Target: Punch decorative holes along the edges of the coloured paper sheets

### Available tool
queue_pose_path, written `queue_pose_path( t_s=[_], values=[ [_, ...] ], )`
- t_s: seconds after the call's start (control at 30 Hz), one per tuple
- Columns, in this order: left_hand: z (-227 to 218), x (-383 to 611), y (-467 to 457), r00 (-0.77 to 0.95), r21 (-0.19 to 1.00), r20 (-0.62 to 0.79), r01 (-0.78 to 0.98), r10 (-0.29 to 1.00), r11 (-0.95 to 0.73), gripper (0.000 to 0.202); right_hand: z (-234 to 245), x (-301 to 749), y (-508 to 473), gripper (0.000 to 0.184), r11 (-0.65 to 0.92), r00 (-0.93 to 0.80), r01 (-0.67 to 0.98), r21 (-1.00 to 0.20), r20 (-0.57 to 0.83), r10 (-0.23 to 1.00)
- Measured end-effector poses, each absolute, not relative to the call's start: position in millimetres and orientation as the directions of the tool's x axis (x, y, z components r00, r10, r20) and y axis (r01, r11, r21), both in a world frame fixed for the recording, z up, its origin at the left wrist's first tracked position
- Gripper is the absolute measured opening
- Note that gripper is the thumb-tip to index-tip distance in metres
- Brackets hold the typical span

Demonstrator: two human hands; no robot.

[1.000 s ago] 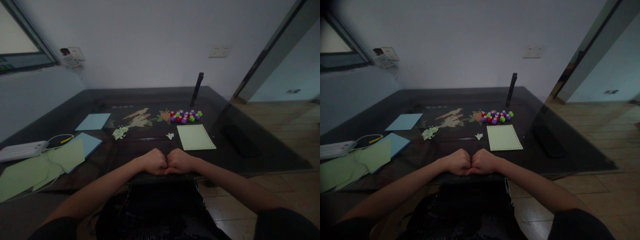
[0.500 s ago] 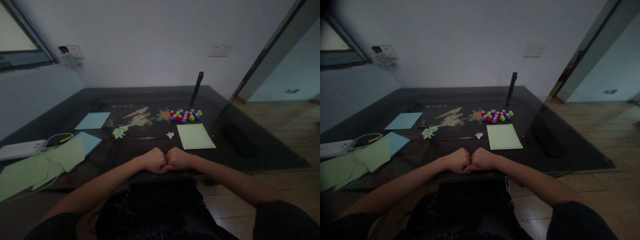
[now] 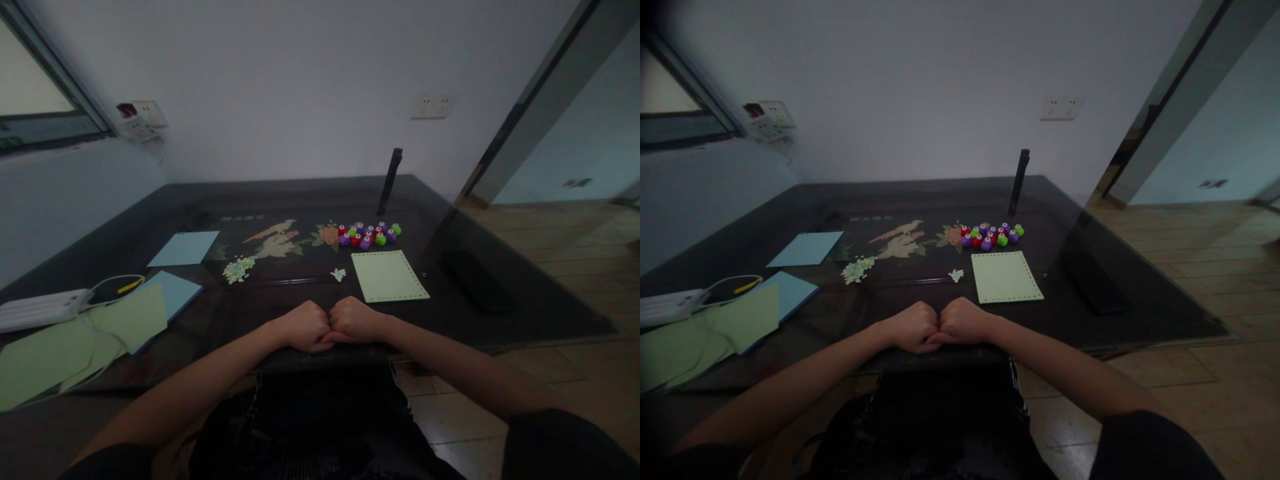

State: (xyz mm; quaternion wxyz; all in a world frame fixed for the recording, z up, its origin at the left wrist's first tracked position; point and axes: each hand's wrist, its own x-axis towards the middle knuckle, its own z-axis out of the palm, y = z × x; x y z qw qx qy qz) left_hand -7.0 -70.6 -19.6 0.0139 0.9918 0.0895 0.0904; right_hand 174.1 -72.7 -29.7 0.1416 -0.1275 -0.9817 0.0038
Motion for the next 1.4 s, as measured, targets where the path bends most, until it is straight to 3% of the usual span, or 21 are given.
queue_pose_path(
  t_s=[0.57,1.1,1.27,1.4],
  values=[
    [-14.7,-11.1,-67.7,0.973,0.022,0.194,0.123,0.125,-0.992,0.031,-23.2,179.1,-76.6,0.052,0.966,-0.93,0.232,-0.116,0.265,0.255],
    [-12.7,-11.9,-64.2,0.959,0.121,0.207,0.172,0.195,-0.978,0.031,-15.1,182.9,-78.3,0.045,0.925,-0.91,0.352,-0.14,0.18,0.374],
    [-5.3,-11.5,-68.0,0.963,0.155,0.175,0.179,0.205,-0.972,0.031,-2.7,192.6,-97.0,0.032,0.834,-0.853,0.48,-0.273,0.077,0.516],
    [-2.4,-11.3,-70.5,0.959,0.169,0.17,0.199,0.227,-0.965,0.026,9.3,223.2,-128.3,0.02,0.601,-0.702,0.645,-0.472,-0.056,0.71]
  ],
)
